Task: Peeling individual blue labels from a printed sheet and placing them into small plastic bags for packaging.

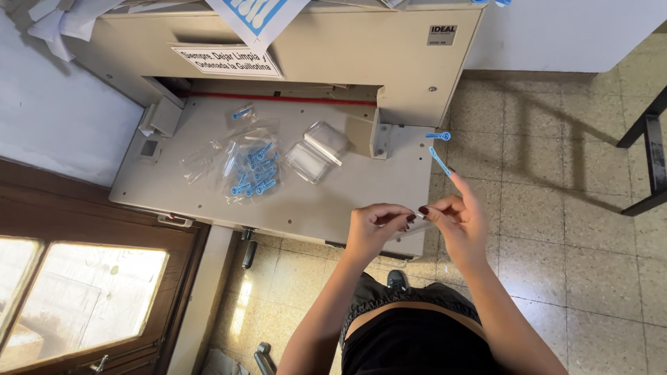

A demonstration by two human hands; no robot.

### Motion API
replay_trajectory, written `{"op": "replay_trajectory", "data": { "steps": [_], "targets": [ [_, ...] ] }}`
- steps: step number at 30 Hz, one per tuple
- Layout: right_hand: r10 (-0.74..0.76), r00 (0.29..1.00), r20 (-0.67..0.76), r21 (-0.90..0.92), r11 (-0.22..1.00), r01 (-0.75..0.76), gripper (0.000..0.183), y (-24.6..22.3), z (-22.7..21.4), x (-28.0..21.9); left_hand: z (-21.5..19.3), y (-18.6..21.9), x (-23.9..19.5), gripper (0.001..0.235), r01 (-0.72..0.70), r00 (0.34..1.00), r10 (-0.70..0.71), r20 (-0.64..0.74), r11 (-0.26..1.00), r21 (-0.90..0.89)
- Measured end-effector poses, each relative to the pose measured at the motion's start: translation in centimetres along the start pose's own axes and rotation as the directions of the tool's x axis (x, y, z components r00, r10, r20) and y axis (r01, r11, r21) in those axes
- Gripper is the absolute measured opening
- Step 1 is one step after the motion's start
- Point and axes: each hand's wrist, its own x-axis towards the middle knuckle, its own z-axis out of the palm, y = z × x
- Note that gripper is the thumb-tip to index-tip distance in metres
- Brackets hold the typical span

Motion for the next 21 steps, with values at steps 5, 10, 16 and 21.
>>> {"op": "replay_trajectory", "data": {
  "steps": [5,10,16,21],
  "targets": [
    [-0.023,1.000,0.018,-0.007,1.000,0.023,0.070,-0.9,0.3,0.1,0.0,0.5,0.2,0.006,0.073,0.997,-0.073,-0.022,0.997,0.029],
    [-0.002,0.999,0.039,0.059,0.998,0.000,0.075,0.6,-0.2,0.4,-0.6,0.4,0.5,0.006,0.095,0.995,-0.095,-0.013,0.994,0.049],
    [0.062,0.993,0.097,0.195,0.977,-0.080,0.090,-1.2,0.3,0.3,-1.6,-0.5,0.9,0.008,0.010,0.999,-0.015,0.041,0.995,0.099],
    [0.117,0.989,0.094,0.185,0.974,-0.133,0.099,-2.8,1.1,0.5,-1.8,-0.2,0.8,0.011,-0.094,0.989,0.067,0.132,0.973,0.211]
  ]
}}
